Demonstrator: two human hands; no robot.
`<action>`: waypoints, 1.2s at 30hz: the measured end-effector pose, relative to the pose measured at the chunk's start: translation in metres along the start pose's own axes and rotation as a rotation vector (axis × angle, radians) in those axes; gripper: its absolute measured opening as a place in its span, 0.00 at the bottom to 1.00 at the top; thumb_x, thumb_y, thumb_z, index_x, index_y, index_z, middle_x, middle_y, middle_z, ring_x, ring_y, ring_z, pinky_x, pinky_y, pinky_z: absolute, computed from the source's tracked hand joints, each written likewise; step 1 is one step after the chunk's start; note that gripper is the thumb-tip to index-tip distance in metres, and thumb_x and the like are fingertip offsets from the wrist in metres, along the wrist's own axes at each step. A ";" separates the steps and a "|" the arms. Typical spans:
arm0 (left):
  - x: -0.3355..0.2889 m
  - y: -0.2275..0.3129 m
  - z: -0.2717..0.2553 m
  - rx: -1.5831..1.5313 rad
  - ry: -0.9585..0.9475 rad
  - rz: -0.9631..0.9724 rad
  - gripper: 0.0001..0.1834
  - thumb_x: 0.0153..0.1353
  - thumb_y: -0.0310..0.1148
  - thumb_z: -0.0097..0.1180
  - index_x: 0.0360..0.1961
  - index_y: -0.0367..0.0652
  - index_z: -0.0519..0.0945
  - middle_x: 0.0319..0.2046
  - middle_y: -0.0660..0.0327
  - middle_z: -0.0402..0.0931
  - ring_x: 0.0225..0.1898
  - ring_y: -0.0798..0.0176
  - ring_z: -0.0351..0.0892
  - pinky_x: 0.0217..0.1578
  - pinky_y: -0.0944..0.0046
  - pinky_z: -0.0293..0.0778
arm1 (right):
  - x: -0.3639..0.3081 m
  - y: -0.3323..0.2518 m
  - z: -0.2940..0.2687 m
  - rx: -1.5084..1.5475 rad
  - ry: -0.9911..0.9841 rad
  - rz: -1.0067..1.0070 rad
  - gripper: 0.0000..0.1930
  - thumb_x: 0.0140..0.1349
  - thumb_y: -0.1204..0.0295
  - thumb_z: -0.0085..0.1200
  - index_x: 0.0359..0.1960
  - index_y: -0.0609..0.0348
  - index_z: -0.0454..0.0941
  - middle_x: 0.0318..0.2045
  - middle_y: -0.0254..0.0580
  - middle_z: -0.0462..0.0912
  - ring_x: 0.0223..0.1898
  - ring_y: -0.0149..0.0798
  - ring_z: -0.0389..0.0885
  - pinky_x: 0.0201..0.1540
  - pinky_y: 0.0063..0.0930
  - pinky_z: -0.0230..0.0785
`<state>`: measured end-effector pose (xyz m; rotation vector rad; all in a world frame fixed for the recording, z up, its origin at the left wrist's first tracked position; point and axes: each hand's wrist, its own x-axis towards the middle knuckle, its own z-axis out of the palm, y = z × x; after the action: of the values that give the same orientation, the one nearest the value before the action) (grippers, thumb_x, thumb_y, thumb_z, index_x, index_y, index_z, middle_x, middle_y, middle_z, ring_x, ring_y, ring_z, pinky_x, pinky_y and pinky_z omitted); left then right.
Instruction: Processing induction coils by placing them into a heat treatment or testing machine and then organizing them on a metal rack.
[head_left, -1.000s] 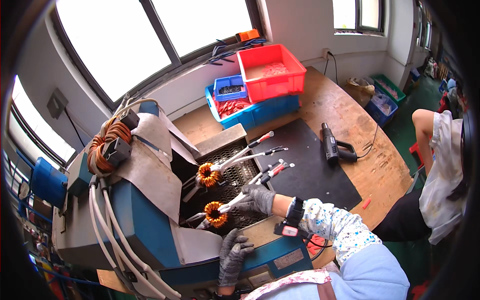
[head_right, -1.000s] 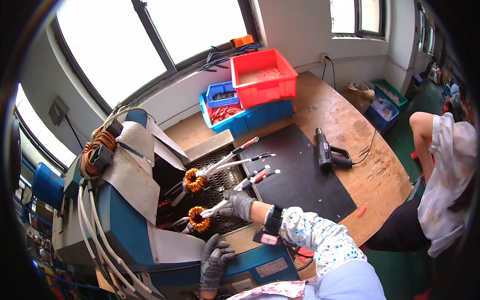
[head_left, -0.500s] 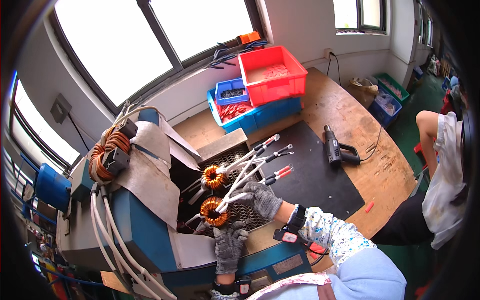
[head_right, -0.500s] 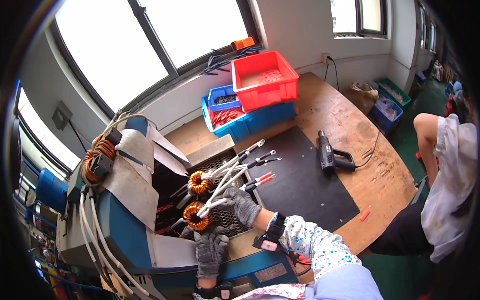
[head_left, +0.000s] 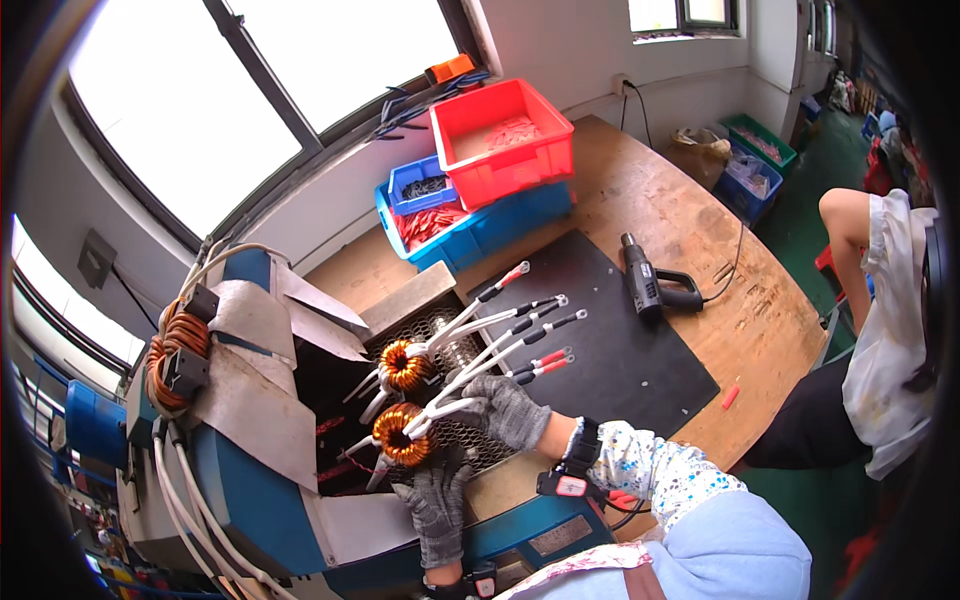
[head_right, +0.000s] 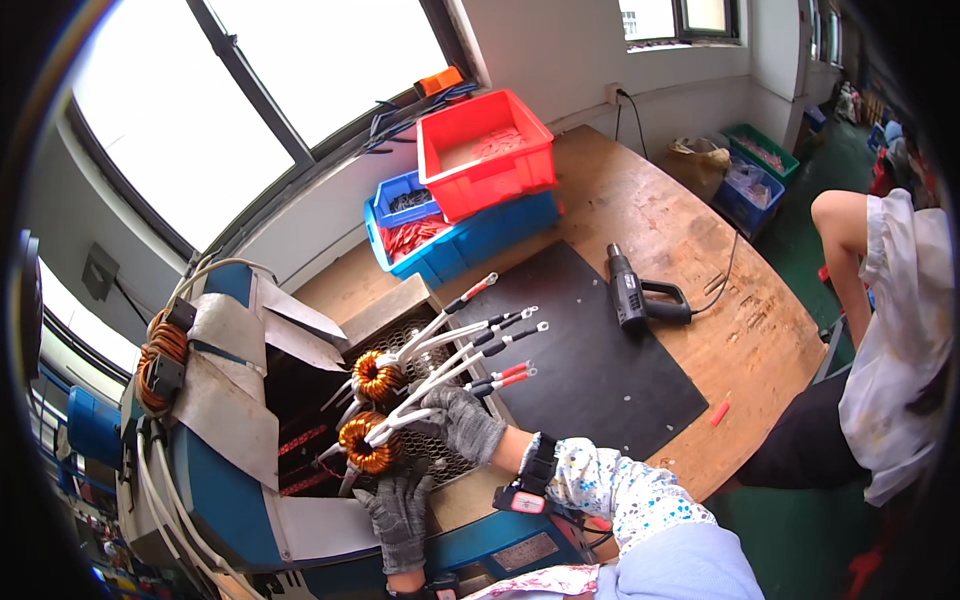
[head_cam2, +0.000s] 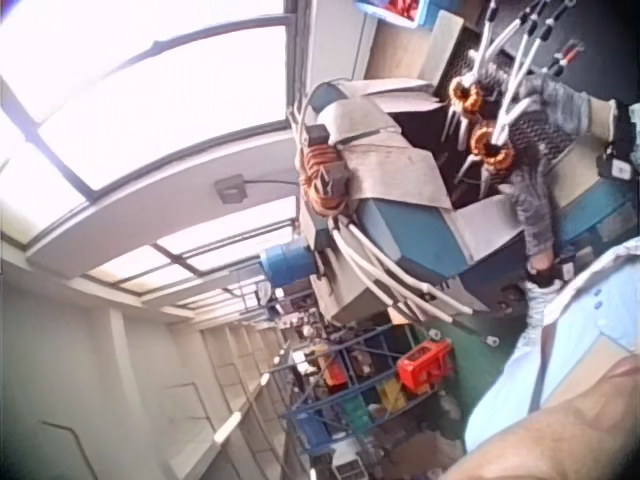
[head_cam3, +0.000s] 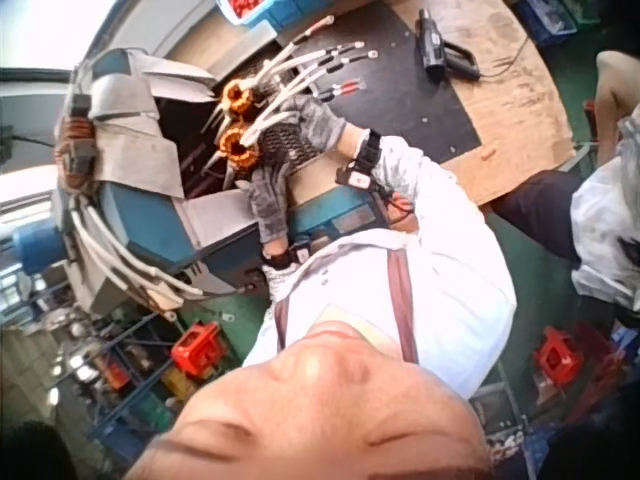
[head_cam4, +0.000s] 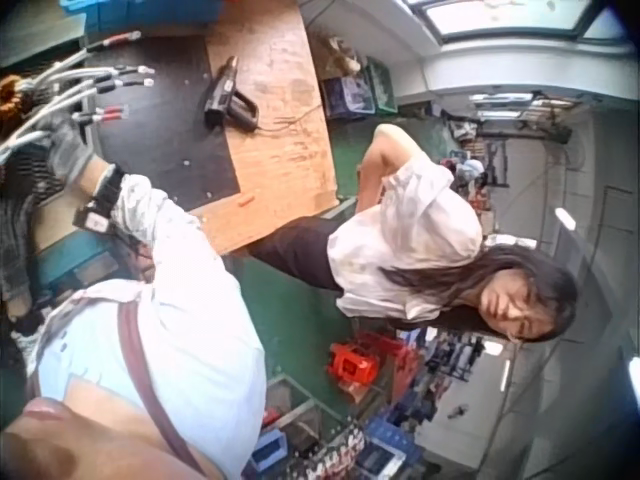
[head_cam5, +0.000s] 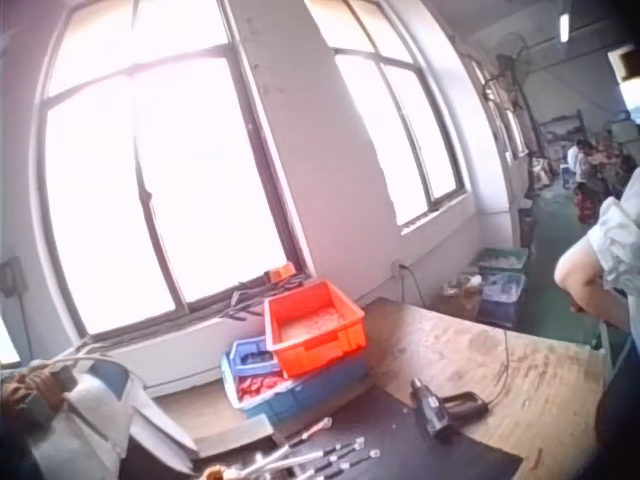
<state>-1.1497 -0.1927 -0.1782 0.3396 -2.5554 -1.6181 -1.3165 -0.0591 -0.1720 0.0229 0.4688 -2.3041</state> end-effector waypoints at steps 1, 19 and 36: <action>-0.002 0.024 0.003 -0.490 0.006 -0.041 0.38 0.61 0.65 0.30 0.63 0.49 0.57 0.60 0.55 0.60 0.59 0.48 0.62 0.59 0.45 0.59 | -0.012 -0.010 0.011 0.004 -0.024 0.008 0.15 0.57 0.76 0.46 0.46 0.69 0.70 0.41 0.51 0.77 0.44 0.47 0.79 0.50 0.38 0.75; 0.053 0.033 0.023 -1.275 -0.253 -0.085 0.42 0.62 0.64 0.24 0.64 0.37 0.53 0.66 0.51 0.47 0.68 0.49 0.44 0.67 0.50 0.40 | 0.034 -0.081 0.006 -0.400 0.174 0.082 0.11 0.54 0.73 0.51 0.39 0.59 0.74 0.30 0.42 0.80 0.35 0.37 0.81 0.33 0.27 0.79; 0.039 0.050 0.034 -1.176 -0.233 -0.176 0.37 0.65 0.59 0.25 0.65 0.40 0.51 0.67 0.52 0.47 0.67 0.48 0.46 0.66 0.49 0.44 | 0.036 -0.067 -0.047 -0.182 -0.209 -0.205 0.28 0.57 0.79 0.52 0.60 0.58 0.59 0.48 0.41 0.74 0.47 0.32 0.76 0.49 0.25 0.72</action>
<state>-1.2012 -0.1521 -0.1491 0.2437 -1.2590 -2.9423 -1.3944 -0.0258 -0.1997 -0.3667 0.5927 -2.4196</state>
